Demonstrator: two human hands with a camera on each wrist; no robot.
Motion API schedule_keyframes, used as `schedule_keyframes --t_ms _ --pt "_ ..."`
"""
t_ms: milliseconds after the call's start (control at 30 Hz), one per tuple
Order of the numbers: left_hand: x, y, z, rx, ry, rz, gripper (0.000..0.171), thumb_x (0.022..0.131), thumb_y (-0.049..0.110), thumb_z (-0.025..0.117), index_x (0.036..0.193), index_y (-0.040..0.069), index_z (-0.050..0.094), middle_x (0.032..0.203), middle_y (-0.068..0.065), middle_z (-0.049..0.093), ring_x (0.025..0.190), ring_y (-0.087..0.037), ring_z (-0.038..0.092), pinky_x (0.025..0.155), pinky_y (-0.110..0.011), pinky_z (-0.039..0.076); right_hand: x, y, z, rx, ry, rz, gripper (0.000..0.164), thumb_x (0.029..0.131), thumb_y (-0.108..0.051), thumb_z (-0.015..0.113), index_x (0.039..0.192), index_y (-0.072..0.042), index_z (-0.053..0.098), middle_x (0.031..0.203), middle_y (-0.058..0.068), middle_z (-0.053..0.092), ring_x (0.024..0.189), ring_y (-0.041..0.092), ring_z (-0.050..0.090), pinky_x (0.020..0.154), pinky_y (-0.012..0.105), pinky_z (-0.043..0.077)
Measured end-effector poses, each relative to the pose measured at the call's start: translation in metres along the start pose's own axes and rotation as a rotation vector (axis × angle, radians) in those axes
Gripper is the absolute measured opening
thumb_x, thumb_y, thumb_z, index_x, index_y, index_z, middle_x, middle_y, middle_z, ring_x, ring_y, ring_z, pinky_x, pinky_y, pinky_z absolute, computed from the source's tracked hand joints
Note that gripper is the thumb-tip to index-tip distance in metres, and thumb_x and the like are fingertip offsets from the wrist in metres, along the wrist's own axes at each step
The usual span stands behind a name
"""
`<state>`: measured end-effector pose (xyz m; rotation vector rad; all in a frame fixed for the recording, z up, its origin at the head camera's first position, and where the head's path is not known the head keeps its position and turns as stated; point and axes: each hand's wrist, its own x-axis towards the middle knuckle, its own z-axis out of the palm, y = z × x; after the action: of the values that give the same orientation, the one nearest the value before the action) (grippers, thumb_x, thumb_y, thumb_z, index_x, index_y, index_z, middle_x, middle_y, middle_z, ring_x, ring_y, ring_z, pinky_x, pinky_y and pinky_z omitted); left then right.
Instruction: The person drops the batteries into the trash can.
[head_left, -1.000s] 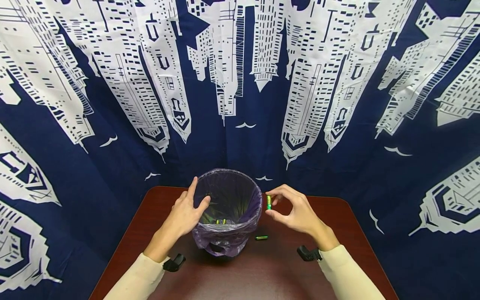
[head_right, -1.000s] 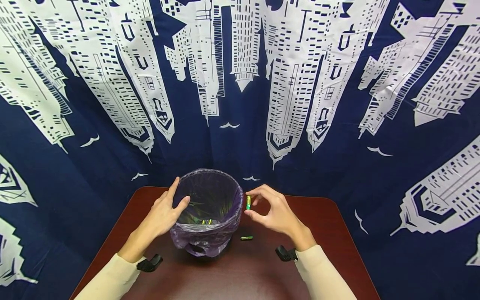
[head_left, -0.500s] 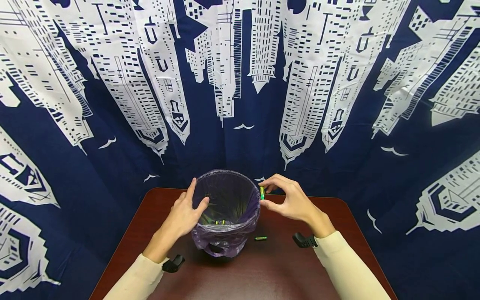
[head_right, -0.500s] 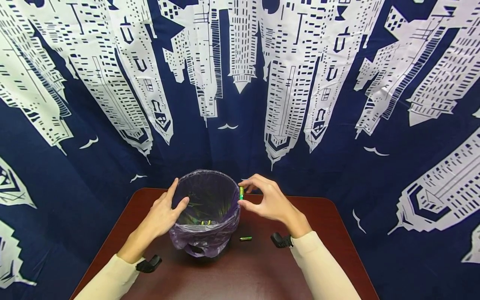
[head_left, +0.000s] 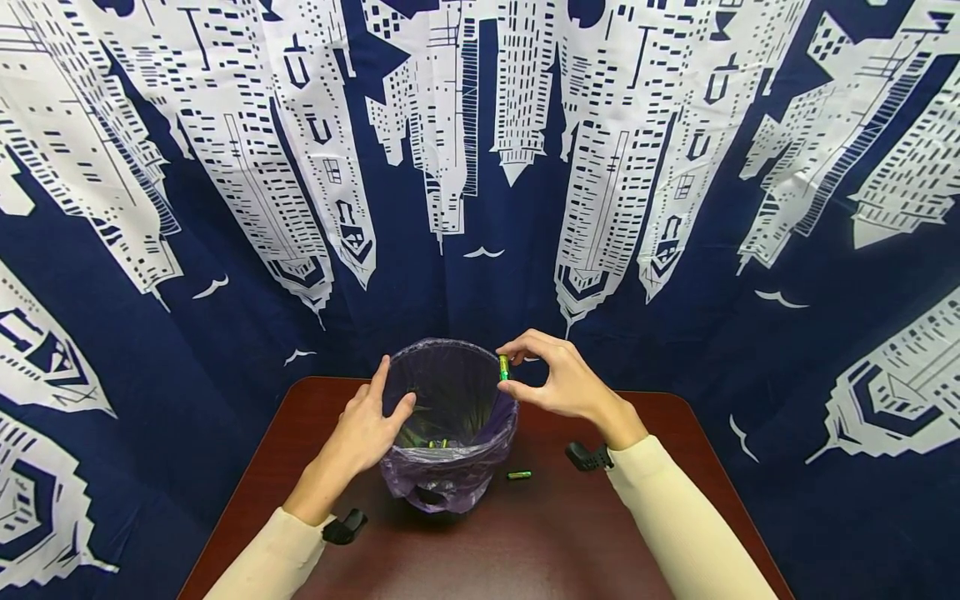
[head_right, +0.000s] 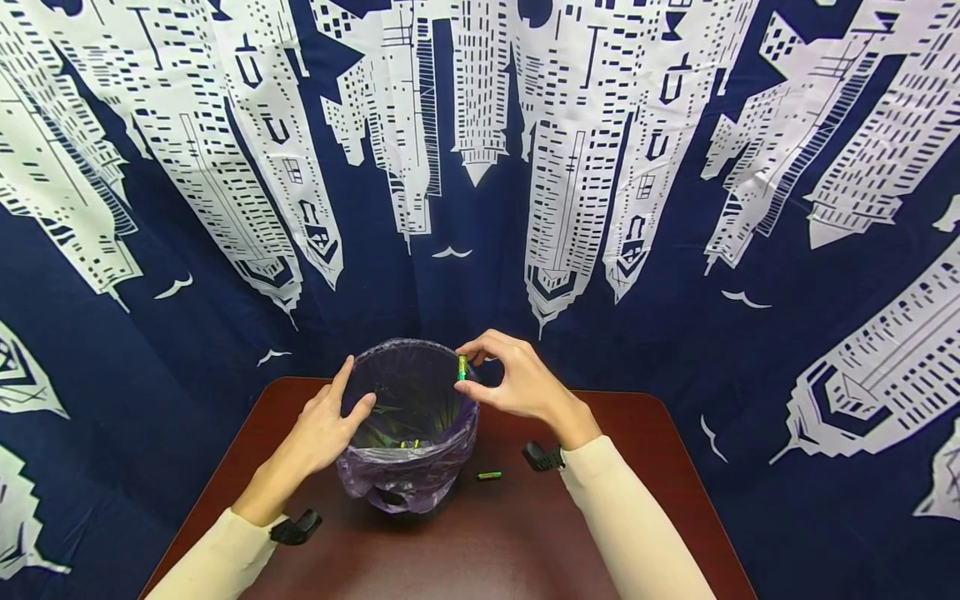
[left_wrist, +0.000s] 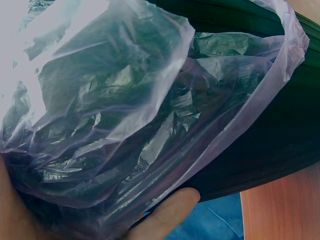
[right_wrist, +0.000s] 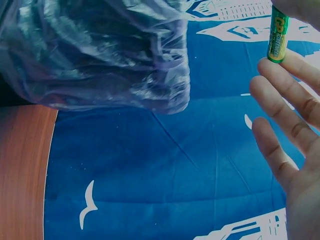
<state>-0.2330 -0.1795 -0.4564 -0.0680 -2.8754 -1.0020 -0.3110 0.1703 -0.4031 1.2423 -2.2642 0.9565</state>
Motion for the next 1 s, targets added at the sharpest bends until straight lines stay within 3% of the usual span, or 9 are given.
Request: schedule_keyframes --t_ms 333,633,800,1000 --pt "0.001 0.001 0.001 -0.003 -0.003 -0.010 0.094 0.117 0.058 0.058 0.189 0.019 0.012 0.173 -0.040 0.048 0.154 -0.066 0.057 0.128 -0.082 0.045 0.027 -0.003 0.004 0.008 -0.045 0.007 0.045 0.093 -0.026 0.098 0.134 -0.017 0.083 0.120 -0.003 0.082 0.107 0.017 0.077 0.101 0.033 0.064" --pt "0.001 0.000 0.001 0.005 -0.017 -0.018 0.095 0.117 0.059 0.057 0.190 0.019 0.010 0.174 -0.040 0.047 0.155 -0.067 0.056 0.127 -0.083 0.045 0.055 -0.010 0.009 0.031 -0.075 0.009 0.045 0.093 -0.027 0.098 0.133 -0.015 0.083 0.118 -0.001 0.082 0.108 0.021 0.079 0.103 0.044 0.065" --pt "0.001 0.000 0.000 0.011 -0.029 -0.027 0.096 0.117 0.060 0.057 0.190 0.020 0.008 0.176 -0.040 0.045 0.156 -0.067 0.055 0.127 -0.084 0.045 0.068 -0.014 0.013 0.051 -0.102 0.014 0.045 0.094 -0.028 0.097 0.134 -0.013 0.083 0.120 0.002 0.082 0.110 0.030 0.080 0.106 0.049 0.065" --pt "0.001 0.000 0.000 0.009 -0.037 -0.029 0.097 0.117 0.060 0.057 0.190 0.019 0.007 0.177 -0.040 0.044 0.156 -0.067 0.055 0.127 -0.084 0.045 0.080 -0.016 0.021 0.047 -0.130 0.011 0.044 0.095 -0.028 0.096 0.135 -0.012 0.083 0.125 0.001 0.084 0.110 0.019 0.079 0.106 0.041 0.064"
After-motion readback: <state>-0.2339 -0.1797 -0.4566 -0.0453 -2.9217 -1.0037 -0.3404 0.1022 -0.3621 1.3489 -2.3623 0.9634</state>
